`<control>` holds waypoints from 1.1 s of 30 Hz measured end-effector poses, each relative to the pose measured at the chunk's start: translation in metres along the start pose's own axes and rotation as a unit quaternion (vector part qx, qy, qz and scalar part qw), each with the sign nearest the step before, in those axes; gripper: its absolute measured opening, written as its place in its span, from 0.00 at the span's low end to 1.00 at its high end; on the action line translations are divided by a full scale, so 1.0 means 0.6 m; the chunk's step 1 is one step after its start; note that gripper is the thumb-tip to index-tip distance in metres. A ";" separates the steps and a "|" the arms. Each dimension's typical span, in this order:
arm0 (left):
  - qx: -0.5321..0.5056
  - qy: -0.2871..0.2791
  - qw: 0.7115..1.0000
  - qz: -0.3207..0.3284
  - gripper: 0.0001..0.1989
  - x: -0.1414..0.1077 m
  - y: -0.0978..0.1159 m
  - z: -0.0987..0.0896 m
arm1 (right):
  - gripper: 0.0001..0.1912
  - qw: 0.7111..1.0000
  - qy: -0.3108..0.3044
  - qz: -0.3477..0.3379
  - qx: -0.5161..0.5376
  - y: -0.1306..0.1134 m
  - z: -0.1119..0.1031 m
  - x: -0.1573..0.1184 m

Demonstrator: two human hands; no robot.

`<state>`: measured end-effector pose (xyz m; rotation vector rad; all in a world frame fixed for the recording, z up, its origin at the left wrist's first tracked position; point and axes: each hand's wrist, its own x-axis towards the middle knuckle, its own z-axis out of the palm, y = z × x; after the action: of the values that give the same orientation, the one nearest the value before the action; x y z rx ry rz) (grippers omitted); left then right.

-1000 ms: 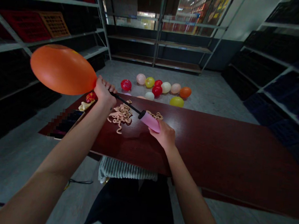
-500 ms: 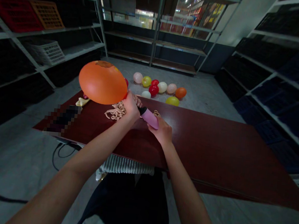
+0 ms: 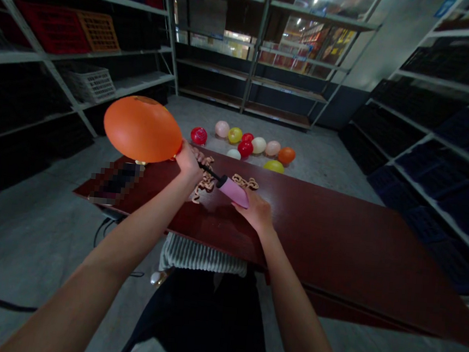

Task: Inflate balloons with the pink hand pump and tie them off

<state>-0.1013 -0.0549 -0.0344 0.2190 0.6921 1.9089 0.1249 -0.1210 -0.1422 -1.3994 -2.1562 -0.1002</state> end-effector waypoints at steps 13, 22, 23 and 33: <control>0.039 0.024 0.995 0.092 0.24 0.045 0.088 0.043 | 0.26 0.998 0.047 0.006 0.029 0.013 0.006 0.006; 0.078 -0.074 0.992 0.065 0.24 0.016 -0.029 0.108 | 0.27 0.993 0.072 0.086 0.045 0.013 0.003 0.008; 0.080 -0.073 0.992 0.058 0.24 0.008 -0.047 0.109 | 0.28 0.992 0.072 0.090 0.045 0.013 0.004 0.009; 0.021 -0.014 1.000 0.015 0.25 -0.030 -0.133 0.061 | 0.30 0.995 0.044 0.088 0.030 0.010 0.000 0.012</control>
<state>-0.0147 -0.0344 -0.0460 0.2843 0.7139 1.9168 0.1279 -0.1124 -0.1404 -1.5130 -1.9397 -0.0294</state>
